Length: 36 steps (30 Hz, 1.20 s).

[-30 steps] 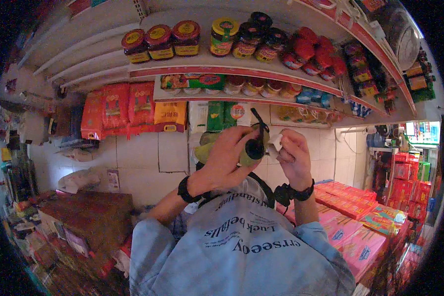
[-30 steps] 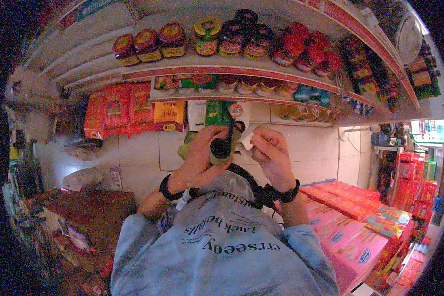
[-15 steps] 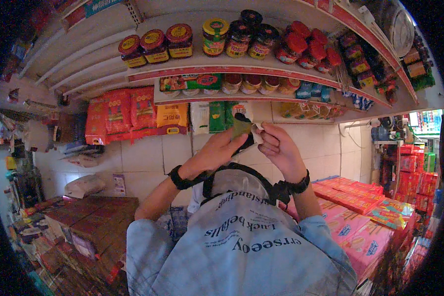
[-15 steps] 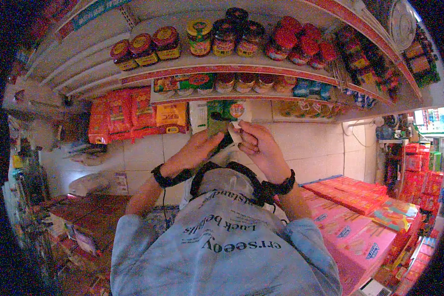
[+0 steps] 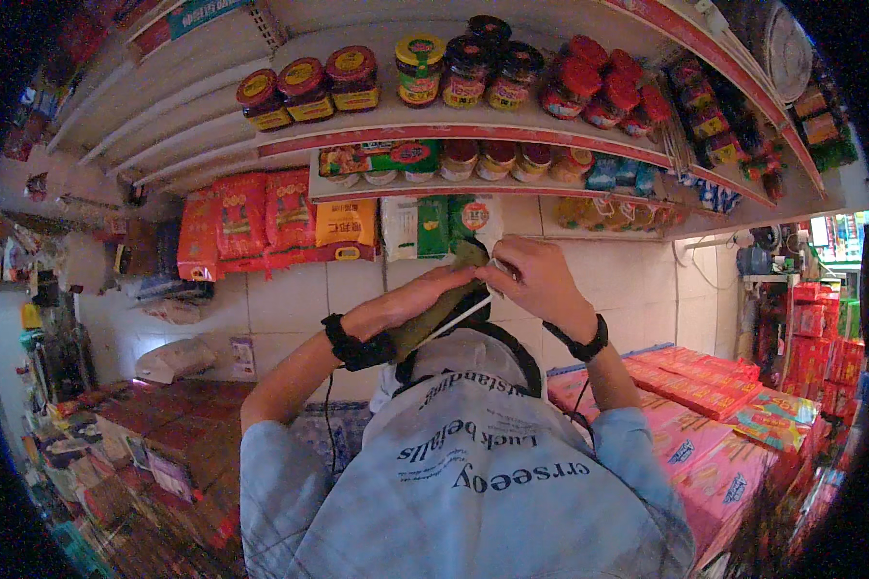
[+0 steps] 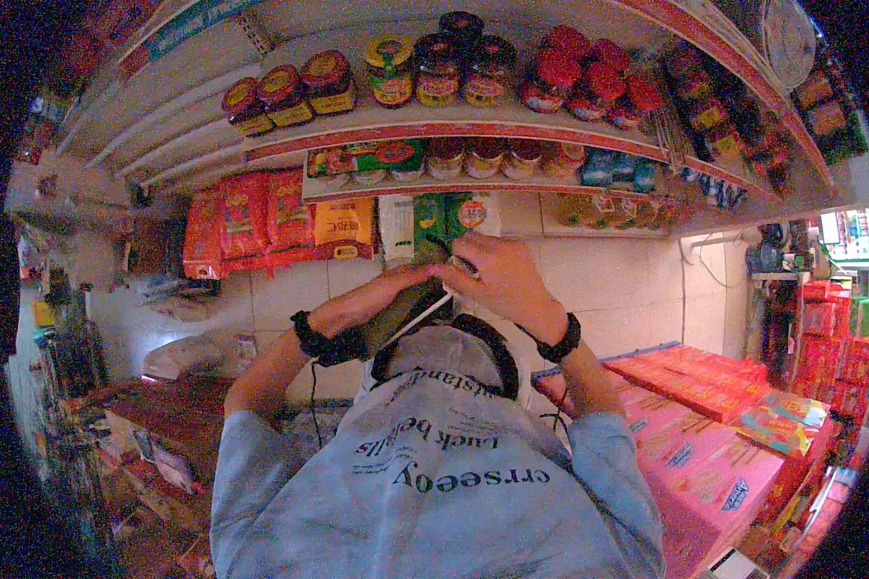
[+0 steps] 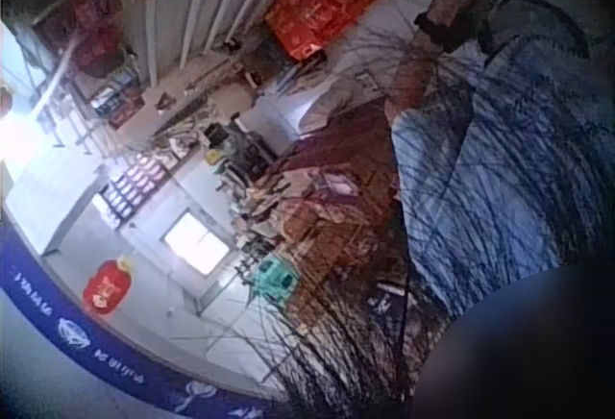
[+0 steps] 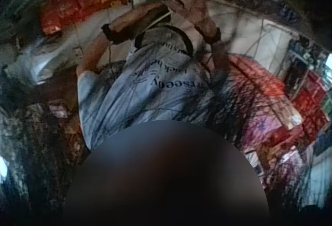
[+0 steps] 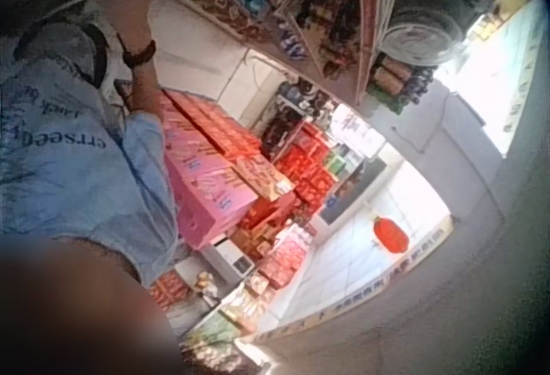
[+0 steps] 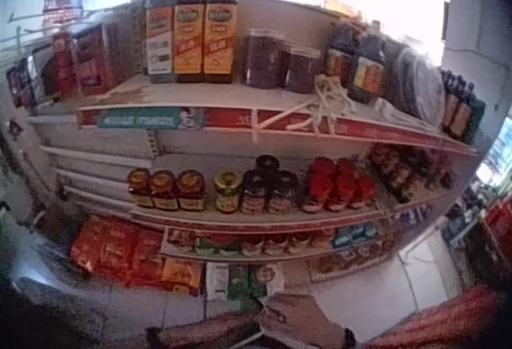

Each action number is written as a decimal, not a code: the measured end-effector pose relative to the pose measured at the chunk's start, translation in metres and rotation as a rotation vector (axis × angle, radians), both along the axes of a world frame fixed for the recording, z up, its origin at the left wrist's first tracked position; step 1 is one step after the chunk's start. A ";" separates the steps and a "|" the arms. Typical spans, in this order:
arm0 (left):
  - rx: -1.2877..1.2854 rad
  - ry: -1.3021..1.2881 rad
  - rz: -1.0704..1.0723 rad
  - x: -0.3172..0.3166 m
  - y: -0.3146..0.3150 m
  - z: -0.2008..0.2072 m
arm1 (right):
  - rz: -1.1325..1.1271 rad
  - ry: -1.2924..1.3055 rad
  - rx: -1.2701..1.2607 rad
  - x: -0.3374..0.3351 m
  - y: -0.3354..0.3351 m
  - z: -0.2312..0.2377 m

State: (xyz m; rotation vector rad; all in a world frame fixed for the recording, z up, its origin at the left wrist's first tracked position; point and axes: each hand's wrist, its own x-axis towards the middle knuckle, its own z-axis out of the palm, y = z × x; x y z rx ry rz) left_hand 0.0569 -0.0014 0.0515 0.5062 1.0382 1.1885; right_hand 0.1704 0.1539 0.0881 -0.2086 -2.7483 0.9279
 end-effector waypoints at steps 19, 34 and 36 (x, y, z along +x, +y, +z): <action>-0.201 -0.272 -0.009 -0.004 -0.007 0.005 | 0.112 -0.061 0.155 -0.004 0.003 -0.009; -0.017 -0.673 0.396 -0.053 -0.026 -0.038 | -0.339 0.158 0.074 0.023 0.071 -0.110; 0.030 -0.567 0.459 -0.049 -0.030 -0.041 | -0.414 0.198 0.186 0.022 0.070 -0.149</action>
